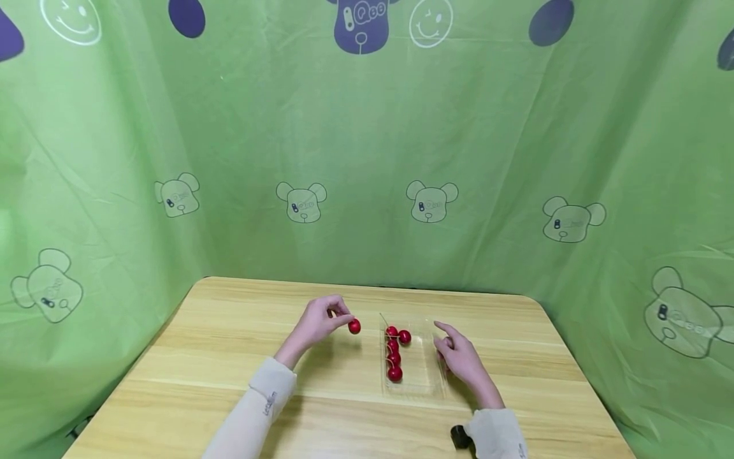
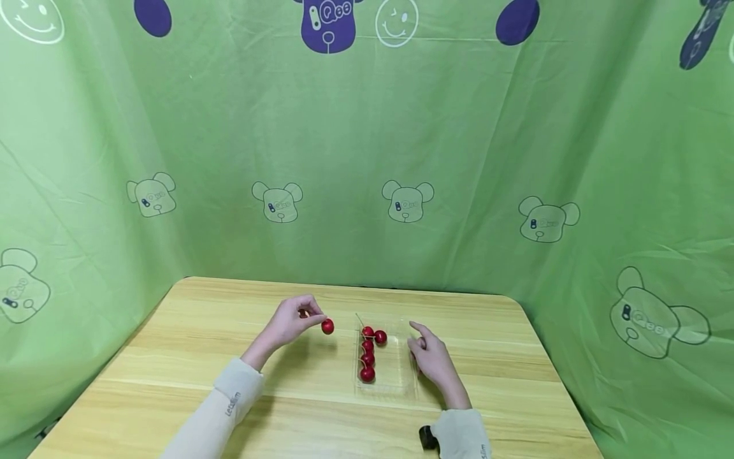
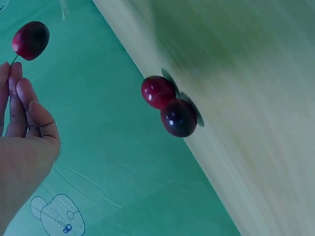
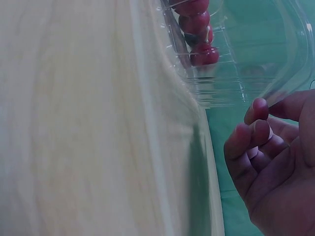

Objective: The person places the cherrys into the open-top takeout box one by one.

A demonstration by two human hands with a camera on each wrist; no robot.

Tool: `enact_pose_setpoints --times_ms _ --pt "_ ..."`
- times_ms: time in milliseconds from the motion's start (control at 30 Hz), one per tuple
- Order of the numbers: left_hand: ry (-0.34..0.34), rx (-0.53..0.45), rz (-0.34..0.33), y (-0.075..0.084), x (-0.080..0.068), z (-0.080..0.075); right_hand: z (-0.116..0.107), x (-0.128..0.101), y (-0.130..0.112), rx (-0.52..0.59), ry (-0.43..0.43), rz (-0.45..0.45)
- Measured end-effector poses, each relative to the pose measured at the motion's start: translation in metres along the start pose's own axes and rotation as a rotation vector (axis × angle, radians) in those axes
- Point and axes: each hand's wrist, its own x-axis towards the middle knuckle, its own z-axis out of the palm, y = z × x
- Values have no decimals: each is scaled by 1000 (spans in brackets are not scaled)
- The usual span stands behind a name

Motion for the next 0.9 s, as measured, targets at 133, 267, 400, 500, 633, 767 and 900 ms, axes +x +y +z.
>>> enact_pose_setpoints --times_ms 133,267,400,500,633,767,900 --pt "-1 -42 0 2 0 4 0 0 0 -3 -2 3" --pt "-14 -68 -5 3 1 10 -1 0 0 -5 -7 12" --pt "-29 -99 -19 6 2 17 -1 1 -1 -12 -8 12" --pt "-37 -121 -19 8 4 22 -1 1 -2 -14 -4 16" --pt "-43 -138 -7 11 5 30 -1 1 -3 -7 -2 15" --pt "-43 -159 8 12 7 39 0 2 -3 4 -5 5" --pt "-43 -146 9 14 9 47 0 3 -2 2 -5 1"
